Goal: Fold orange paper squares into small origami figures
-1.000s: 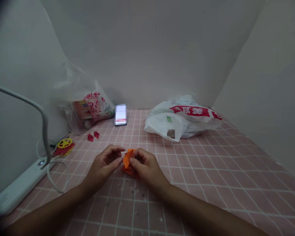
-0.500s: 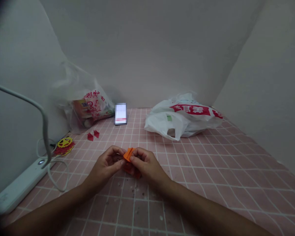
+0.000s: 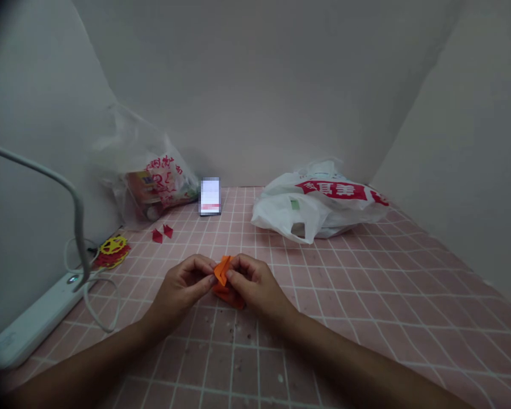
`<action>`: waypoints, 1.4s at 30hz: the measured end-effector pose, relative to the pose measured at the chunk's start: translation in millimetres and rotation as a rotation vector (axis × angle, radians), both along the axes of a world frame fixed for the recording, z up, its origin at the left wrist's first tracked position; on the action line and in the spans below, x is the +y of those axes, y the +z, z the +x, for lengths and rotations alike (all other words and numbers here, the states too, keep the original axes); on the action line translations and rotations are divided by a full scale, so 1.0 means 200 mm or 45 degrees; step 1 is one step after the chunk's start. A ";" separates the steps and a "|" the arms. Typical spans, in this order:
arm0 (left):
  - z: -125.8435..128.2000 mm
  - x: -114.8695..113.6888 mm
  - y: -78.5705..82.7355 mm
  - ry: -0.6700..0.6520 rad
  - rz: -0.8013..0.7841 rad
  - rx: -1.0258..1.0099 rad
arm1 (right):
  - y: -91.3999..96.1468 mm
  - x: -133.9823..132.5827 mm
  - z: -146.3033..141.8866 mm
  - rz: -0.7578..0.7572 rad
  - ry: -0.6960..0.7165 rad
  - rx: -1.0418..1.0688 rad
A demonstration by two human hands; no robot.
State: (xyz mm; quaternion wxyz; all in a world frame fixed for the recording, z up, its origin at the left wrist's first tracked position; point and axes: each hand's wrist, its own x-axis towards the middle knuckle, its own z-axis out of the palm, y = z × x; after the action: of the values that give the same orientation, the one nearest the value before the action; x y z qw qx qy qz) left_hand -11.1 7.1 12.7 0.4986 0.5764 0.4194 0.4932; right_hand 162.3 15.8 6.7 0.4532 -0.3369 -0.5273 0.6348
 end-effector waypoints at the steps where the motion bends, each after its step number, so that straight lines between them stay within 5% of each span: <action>1: 0.00 0.00 0.00 0.011 -0.009 0.002 | 0.00 0.00 0.00 0.011 0.022 0.022; 8: 0.01 -0.01 0.00 0.068 0.017 -0.110 | 0.01 -0.03 -0.01 0.131 0.053 0.024; 20: 0.01 -0.04 0.01 0.036 0.047 0.107 | -0.04 -0.05 0.00 0.350 -0.126 -0.180; 32: 0.00 -0.05 0.01 0.048 0.064 0.030 | -0.01 -0.09 -0.04 0.282 -0.152 0.038; 42: -0.01 -0.06 0.03 -0.050 0.011 -0.017 | -0.03 -0.06 0.00 0.702 -0.268 -0.237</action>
State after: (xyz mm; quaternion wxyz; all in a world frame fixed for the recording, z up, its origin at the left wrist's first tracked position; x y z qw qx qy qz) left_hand -13.6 -4.8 17.9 0.5085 0.5834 0.4024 0.4891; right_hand 161.4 3.3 0.8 0.5405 -0.3108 -0.6812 0.3837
